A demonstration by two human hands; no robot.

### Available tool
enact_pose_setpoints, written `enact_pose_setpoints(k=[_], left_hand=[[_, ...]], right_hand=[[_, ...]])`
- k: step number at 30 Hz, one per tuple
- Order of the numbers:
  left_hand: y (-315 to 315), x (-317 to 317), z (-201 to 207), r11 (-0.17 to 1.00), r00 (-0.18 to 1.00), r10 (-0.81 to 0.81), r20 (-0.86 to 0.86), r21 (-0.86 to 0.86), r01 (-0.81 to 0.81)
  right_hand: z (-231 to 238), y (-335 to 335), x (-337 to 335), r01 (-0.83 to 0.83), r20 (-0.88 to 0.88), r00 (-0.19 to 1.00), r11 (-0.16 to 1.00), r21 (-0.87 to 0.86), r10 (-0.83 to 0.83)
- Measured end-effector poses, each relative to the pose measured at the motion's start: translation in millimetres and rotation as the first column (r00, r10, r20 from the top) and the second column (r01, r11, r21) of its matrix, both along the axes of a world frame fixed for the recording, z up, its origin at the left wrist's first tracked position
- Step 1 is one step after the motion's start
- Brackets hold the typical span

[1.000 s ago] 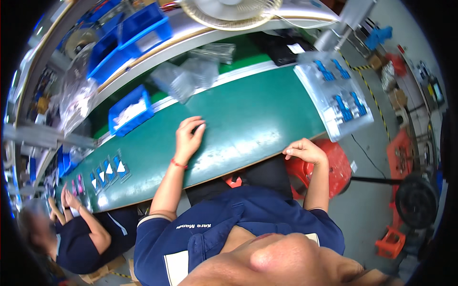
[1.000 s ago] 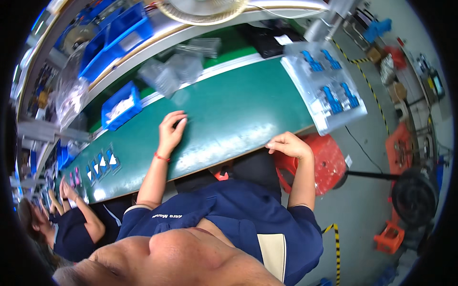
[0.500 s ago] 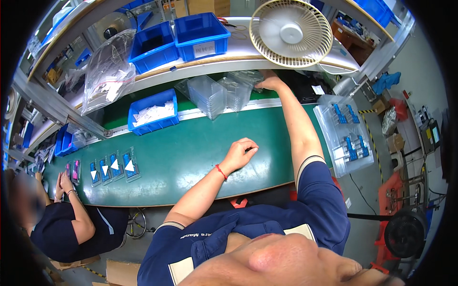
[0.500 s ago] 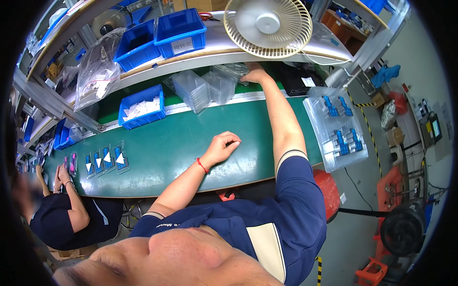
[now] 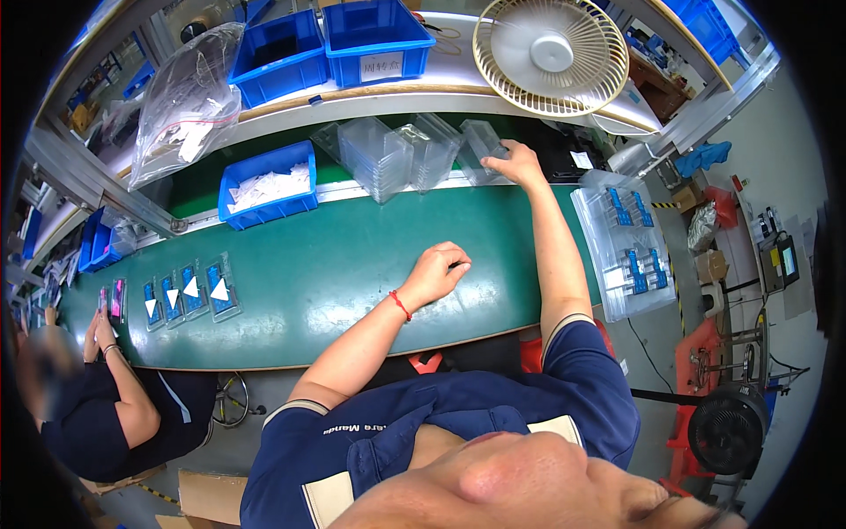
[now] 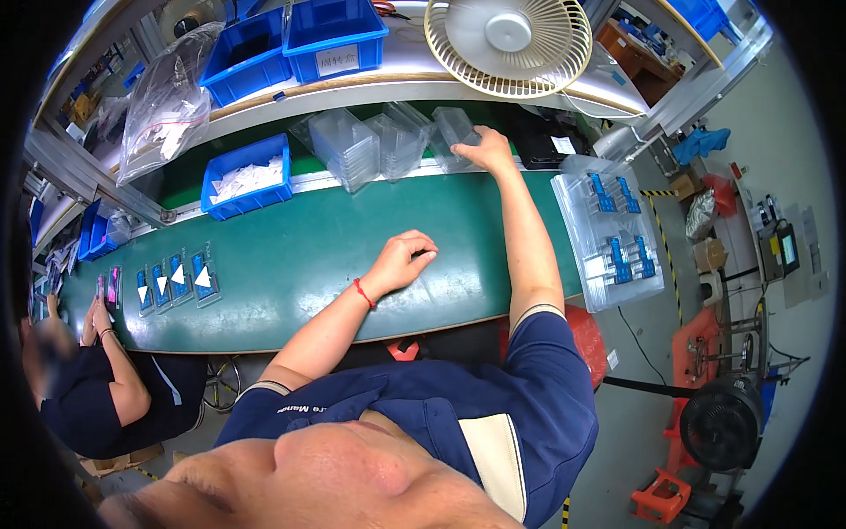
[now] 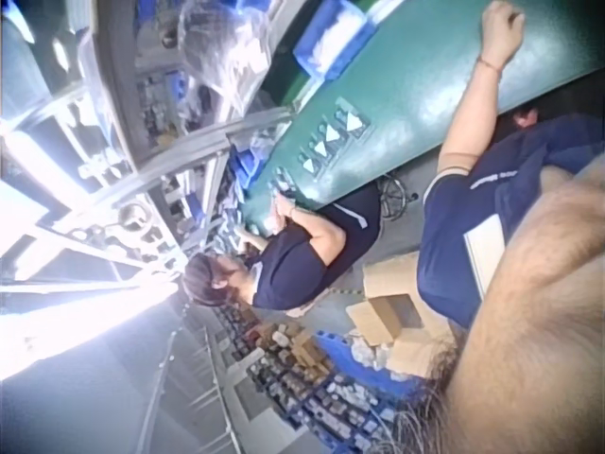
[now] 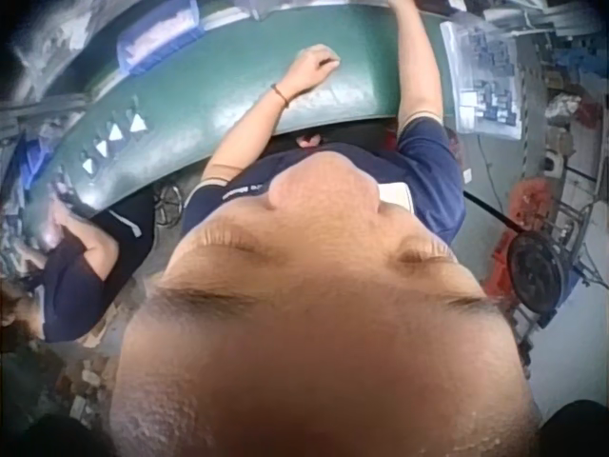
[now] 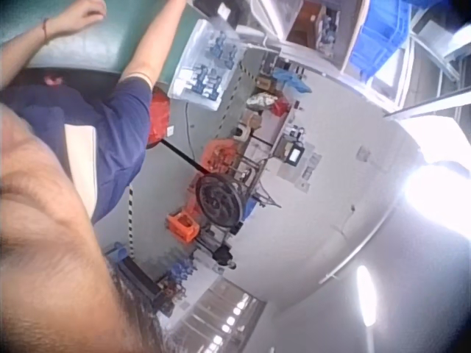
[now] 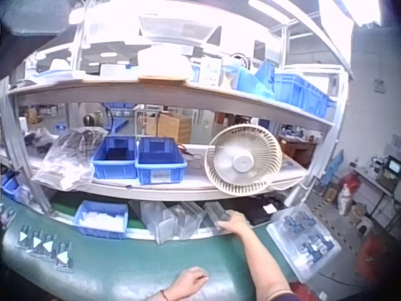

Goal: The person assembles small blue electronic components into clear plastic packaging trays. They pick up the components and white triangular inserts from bins, place them into the trays, and then stack the filled trays on the table.

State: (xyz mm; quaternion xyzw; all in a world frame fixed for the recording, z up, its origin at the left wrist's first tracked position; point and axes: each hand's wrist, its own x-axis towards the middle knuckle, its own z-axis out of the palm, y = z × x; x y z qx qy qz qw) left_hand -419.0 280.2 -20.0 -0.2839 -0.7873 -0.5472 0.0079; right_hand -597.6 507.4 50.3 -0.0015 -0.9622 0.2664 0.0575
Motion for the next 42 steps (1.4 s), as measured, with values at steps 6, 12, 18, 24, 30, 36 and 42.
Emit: enact_pose_setpoints(k=[6, 12, 18, 24, 30, 36, 42], left_hand=[[0, 0, 7, 0.999, 0.994, 0.01, 0.112, 0.044, -0.015], [-3, -9, -11, 0.952, 0.919, 0.079, 0.387, 0.244, -0.185], [-4, -10, -9, 0.96, 0.905, 0.123, 0.407, 0.182, -0.212], [-4, -11, -11, 0.965, 0.914, 0.117, 0.388, 0.174, -0.198], [-4, -9, -8, 0.966, 0.92, 0.119, 0.372, 0.171, -0.194], [-6, -10, -5, 0.975, 0.918, 0.111, 0.38, 0.138, -0.175], [-7, -13, -6, 0.959, 0.893, 0.103, 0.438, 0.196, -0.207]], right_hand=[[-17, 15, 40, 0.001, -0.062, 0.998, 0.891, -0.455, -0.032], [-38, -6, 100, -0.055, -0.104, 0.995, 0.861, -0.505, 0.003], [-40, -5, 99, 0.233, -0.243, 0.94, 0.971, -0.058, -0.24], [-41, 0, 86, 0.348, -0.275, 0.902, 0.938, 0.004, -0.333], [-51, 9, 79, 0.353, -0.367, 0.886, 0.925, 0.14, -0.282], [-43, 11, 81, 0.325, -0.324, 0.899, 0.945, 0.042, -0.295], [-32, -1, 102, 0.241, -0.625, 0.759, 0.971, 0.006, -0.184]])
